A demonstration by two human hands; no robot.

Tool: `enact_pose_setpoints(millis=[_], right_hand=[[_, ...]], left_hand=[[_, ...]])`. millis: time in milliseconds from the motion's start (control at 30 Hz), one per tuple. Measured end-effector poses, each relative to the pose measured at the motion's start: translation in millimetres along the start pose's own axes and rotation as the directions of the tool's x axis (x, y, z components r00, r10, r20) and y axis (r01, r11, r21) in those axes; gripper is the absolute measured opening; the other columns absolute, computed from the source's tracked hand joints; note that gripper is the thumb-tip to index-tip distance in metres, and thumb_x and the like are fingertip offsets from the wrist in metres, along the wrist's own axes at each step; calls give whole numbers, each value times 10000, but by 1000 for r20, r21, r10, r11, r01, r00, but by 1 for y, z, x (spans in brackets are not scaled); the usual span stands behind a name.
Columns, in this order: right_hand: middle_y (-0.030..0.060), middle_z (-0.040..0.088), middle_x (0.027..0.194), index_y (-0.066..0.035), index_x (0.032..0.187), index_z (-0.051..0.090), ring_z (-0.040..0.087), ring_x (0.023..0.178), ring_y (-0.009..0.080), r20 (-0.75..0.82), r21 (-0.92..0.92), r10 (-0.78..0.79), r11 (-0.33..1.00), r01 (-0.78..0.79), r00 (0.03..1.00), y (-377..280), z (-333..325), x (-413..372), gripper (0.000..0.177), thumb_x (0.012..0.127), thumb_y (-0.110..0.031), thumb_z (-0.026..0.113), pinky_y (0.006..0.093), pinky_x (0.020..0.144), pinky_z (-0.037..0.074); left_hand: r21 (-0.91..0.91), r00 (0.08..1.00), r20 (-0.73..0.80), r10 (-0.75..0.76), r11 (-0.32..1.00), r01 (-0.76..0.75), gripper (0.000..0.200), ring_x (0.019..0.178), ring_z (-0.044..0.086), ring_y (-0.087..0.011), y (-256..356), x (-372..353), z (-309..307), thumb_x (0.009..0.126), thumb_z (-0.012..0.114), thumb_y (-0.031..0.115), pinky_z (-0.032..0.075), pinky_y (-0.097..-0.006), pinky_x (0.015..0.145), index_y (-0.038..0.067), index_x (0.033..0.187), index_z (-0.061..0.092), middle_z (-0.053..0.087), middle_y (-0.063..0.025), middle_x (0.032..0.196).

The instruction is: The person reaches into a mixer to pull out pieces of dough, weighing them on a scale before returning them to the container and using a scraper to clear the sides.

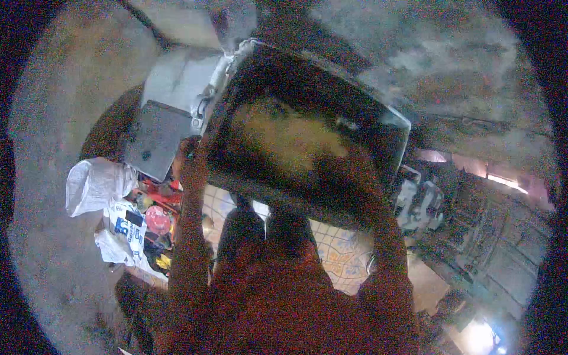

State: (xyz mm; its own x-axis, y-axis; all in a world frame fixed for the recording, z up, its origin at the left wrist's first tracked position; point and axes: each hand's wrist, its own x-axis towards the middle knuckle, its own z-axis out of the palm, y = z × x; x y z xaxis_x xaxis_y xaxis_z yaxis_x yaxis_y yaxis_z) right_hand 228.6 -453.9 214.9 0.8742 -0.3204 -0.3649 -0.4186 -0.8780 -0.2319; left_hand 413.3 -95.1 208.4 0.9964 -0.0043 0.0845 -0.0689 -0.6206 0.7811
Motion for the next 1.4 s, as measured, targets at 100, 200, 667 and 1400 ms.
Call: enact_pose_setpoints(millis=[100,200,667,1400], right_hand=[[173,621,1129,-17,1285,519,611,1006,293,-57,404,130,910,-96,990,32,-2,-20,582,805,-293,700,396,856,494],[135,577,1204,-4,1343,451,588,1016,233,-17,732,350,642,-227,936,18,-34,-52,641,824,-303,677,355,856,487],[91,600,1071,-15,1256,505,604,954,229,-153,970,297,226,86,943,-58,-71,-103,460,811,-117,552,347,845,502],[177,589,1187,-46,1254,534,572,1112,260,-30,756,116,652,-54,993,-115,-66,-138,696,681,-302,836,399,904,479]], left_hand=[[71,990,66,122,989,-127,373,847,669,-314,-2,0,-3,784,743,382,506,-384,750,65,972,689,692,-152,900],[59,989,69,-129,990,125,339,840,669,-306,2,5,1,797,737,348,509,-385,744,57,963,684,691,-148,896],[-134,785,167,596,803,-581,685,1153,471,-453,84,-51,-12,711,749,509,364,-539,981,38,1175,572,509,-215,1270],[-130,375,724,579,649,-749,463,840,624,-375,142,-120,25,697,764,367,502,-467,743,43,986,606,635,-166,859]])
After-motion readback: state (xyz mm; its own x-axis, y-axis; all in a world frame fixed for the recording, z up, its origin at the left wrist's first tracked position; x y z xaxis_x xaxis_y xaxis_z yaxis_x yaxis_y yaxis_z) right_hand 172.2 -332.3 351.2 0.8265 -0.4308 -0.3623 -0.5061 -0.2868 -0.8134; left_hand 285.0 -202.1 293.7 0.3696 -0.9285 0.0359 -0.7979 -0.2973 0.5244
